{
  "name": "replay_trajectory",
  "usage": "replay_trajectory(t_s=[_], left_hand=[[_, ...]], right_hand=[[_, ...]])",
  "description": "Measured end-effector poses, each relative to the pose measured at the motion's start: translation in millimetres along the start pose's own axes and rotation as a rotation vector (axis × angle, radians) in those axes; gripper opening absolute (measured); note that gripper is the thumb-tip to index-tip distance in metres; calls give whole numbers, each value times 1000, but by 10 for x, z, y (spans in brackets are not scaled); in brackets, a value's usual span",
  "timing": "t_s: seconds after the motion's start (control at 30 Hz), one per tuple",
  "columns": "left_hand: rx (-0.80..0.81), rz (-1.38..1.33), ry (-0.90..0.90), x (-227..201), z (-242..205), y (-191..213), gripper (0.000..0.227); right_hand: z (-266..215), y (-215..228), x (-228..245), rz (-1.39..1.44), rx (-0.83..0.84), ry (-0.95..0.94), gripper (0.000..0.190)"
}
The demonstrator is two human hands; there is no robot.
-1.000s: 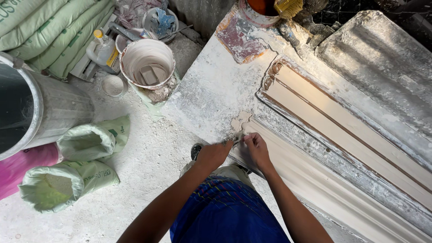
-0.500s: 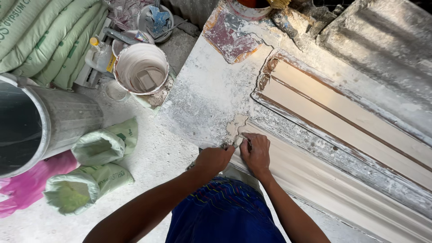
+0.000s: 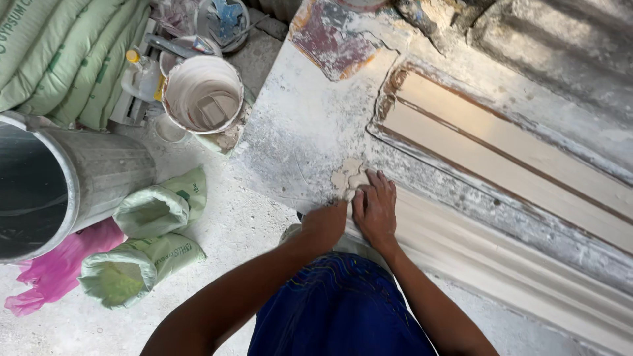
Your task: The person uses a small metal scraper to smooth the surface of a long white plaster mold. They repeatedly scrape along the length of the mold, removing excess material and refining the edges. The person works methodically from one end to the other, occasionally adjusting their grip on the tool.
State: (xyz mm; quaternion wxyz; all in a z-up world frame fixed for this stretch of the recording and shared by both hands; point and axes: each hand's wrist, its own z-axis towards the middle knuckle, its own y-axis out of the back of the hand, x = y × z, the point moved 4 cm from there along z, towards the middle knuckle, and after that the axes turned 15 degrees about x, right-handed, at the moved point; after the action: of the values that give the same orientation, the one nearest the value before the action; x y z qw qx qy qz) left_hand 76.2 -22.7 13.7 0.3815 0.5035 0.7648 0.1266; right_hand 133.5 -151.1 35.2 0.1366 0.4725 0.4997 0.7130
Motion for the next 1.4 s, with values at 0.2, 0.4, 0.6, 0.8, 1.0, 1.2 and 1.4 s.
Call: replay_trajectory(t_s=[0.2,0.4,0.6,0.8,1.0,1.2,1.4], left_hand=[[-43,148,-66,95,-109,-77,26],[-204,130,-88,33,-251,-161,25],[-141,82,-64,-3,-203,-30,23],[-39,41,21,-114,-175,-9,20],[43,-27,25,-145,-6,26,22],[25,-160,-21,-25,115,72,24],[-59,-153,-60,174,2,-171,38]], right_hand=[[46,-24,-101,-66,45,10,16],[249,-23,-292,-164,280,-51,25],[333,12,-444,-151,412,-6,29],[353,6,-480,-29,340,65,28],[365,-10,-513,-48,334,113,27],[399,-40,-537,-105,382,88,27],[315,-18,-507,-57,279,107,25]])
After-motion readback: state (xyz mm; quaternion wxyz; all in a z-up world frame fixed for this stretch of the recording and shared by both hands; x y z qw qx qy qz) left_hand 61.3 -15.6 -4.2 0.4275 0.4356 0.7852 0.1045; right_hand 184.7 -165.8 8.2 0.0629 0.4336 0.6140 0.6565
